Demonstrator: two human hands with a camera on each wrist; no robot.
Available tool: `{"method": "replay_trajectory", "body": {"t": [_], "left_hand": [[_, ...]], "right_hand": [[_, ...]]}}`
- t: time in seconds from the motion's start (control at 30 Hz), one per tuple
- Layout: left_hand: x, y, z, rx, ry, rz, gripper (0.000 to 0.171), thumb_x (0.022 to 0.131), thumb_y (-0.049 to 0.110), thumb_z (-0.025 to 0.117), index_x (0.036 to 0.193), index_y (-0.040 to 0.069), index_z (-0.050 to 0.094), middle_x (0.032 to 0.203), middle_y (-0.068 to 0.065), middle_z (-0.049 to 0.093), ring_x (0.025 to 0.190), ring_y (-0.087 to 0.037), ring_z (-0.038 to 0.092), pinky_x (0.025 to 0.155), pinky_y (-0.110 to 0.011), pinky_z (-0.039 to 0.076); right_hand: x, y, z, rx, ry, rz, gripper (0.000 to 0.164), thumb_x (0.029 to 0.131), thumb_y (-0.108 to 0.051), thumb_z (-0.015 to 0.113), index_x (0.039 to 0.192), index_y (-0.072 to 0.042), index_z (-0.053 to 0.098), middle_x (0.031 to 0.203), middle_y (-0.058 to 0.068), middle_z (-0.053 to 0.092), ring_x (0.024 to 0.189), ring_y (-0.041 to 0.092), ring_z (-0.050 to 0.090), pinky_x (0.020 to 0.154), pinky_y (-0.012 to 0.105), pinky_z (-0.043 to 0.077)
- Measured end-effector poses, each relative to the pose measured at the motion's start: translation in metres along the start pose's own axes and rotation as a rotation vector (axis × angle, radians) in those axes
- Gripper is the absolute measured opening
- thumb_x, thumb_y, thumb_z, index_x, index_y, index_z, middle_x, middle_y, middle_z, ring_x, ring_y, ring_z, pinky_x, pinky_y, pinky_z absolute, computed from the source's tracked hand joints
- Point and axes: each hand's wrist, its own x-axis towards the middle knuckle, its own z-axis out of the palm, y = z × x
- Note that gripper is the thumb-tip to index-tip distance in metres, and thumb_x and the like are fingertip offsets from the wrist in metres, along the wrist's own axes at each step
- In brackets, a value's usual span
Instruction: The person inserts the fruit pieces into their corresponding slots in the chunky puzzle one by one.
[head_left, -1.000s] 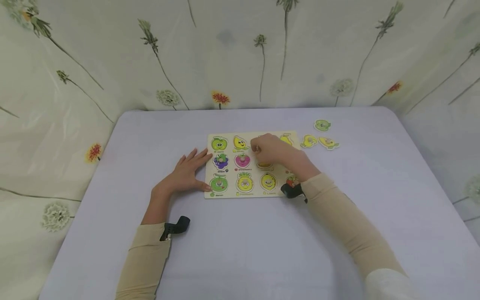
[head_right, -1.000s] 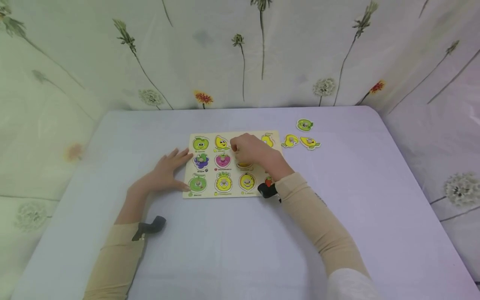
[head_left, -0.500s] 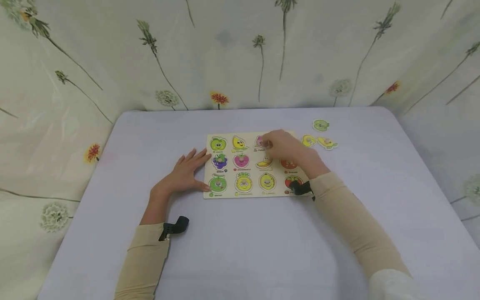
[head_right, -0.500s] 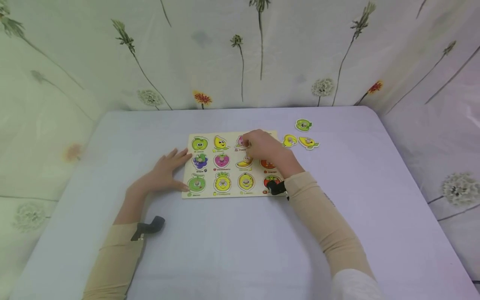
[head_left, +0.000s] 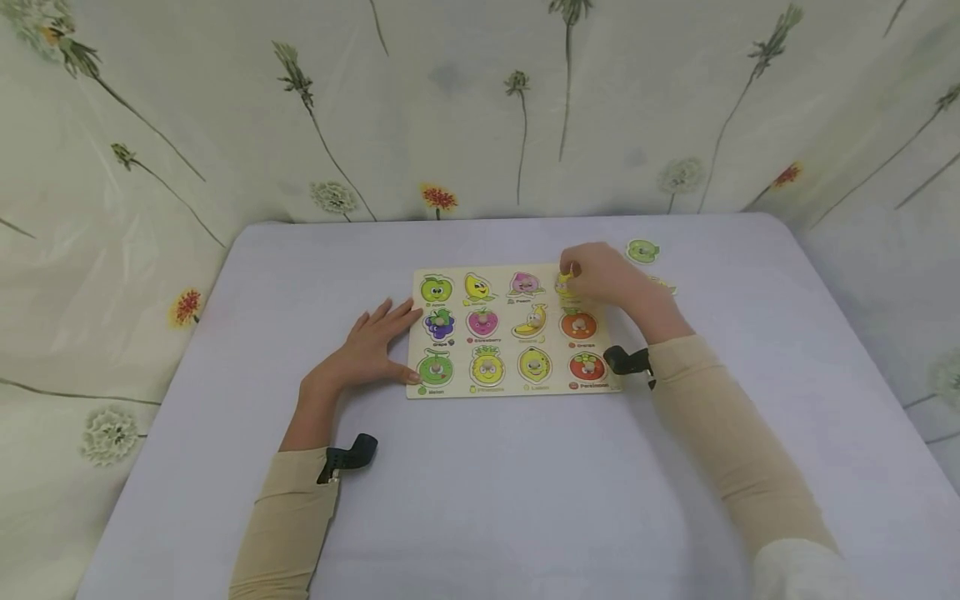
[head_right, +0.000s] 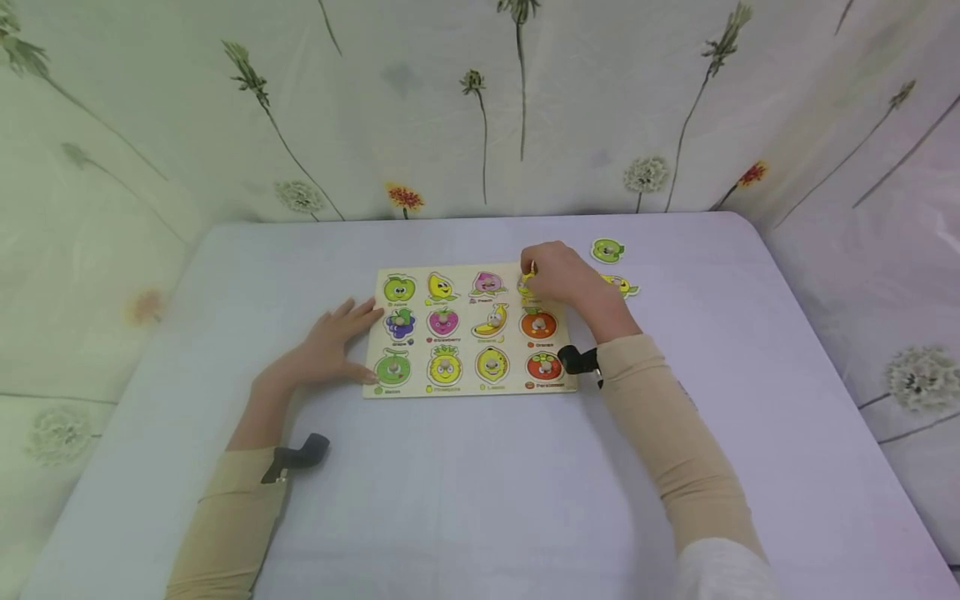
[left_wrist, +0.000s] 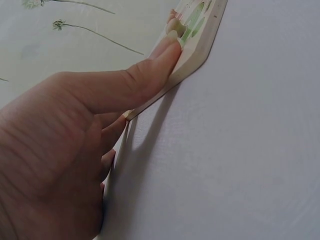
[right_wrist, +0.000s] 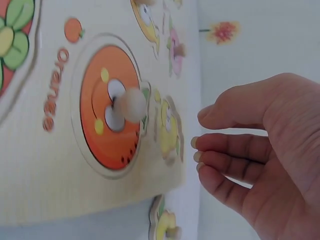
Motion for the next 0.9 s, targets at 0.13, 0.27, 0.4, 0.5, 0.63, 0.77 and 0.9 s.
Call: {"method": "replay_trajectory", "body": {"t": [0.13,0.27,0.4,0.5,0.63,0.77,0.9], "left_hand": [[0.000,0.000,0.000,-0.005,-0.003,-0.002,0.111,0.068,0.047,0.087,0.158,0.022,0.027,0.169,0.002,0.014,0.158,-0.030,-0.002,0.126,-0.056,-0.002],[0.000,0.000,0.000,-0.007,-0.005,-0.004,0.111,0.068,0.048,0.086,0.158,0.022,0.027,0.169,0.002,0.014,0.158,-0.030,-0.002,0.126,-0.055,-0.002],[0.000,-0.001,0.001,-0.005,-0.007,-0.005,0.111,0.068,0.048,0.086,0.159,0.023,0.026,0.169,0.003,0.013,0.157,-0.030,-0.003,0.126,-0.056,-0.002],[0.000,-0.002,0.001,0.002,-0.002,0.000,0.111,0.068,0.049,0.086,0.158,0.023,0.027,0.169,0.002,0.013,0.157,-0.031,-0.002,0.126,-0.056,-0.002],[0.001,-0.002,0.001,0.004,-0.001,0.003,0.112,0.068,0.050,0.086,0.159,0.023,0.026,0.169,0.003,0.013,0.158,-0.030,-0.002,0.126,-0.056,-0.002],[0.002,-0.003,0.002,0.004,-0.001,0.000,0.111,0.068,0.050,0.086,0.159,0.023,0.026,0.169,0.003,0.013,0.158,-0.030,-0.002,0.126,-0.056,-0.002],[0.001,-0.001,0.002,0.002,-0.001,-0.001,0.111,0.069,0.049,0.085,0.159,0.022,0.026,0.169,0.002,0.013,0.157,-0.031,-0.002,0.126,-0.056,-0.002]], "right_hand": [[-0.002,0.009,-0.006,0.009,-0.006,0.041,0.030,0.086,-0.007,0.057,0.114,-0.004,0.066,0.112,0.018,0.065,0.098,0.032,0.055,0.087,0.047,0.049],[-0.003,0.021,-0.008,0.023,-0.002,0.072,0.030,0.086,-0.006,0.054,0.115,-0.002,0.064,0.114,0.020,0.063,0.098,0.032,0.054,0.084,0.046,0.049],[-0.004,0.030,-0.008,0.037,0.009,0.090,0.032,0.084,-0.004,0.054,0.115,-0.001,0.064,0.115,0.021,0.062,0.099,0.034,0.055,0.083,0.047,0.050],[-0.005,0.034,-0.009,0.043,0.007,0.116,0.030,0.086,-0.006,0.056,0.114,0.000,0.064,0.116,0.022,0.063,0.100,0.034,0.054,0.085,0.048,0.049],[-0.009,0.038,-0.011,0.036,-0.004,0.148,0.029,0.088,-0.006,0.055,0.115,0.001,0.063,0.119,0.022,0.062,0.101,0.034,0.053,0.088,0.049,0.049],[-0.012,0.038,-0.013,0.018,-0.011,0.158,0.030,0.088,-0.004,0.055,0.117,0.002,0.063,0.121,0.023,0.062,0.102,0.035,0.052,0.091,0.051,0.048],[-0.013,0.038,-0.013,0.005,-0.017,0.171,0.031,0.087,-0.001,0.056,0.117,0.002,0.063,0.121,0.023,0.061,0.103,0.035,0.051,0.092,0.051,0.049]]}}
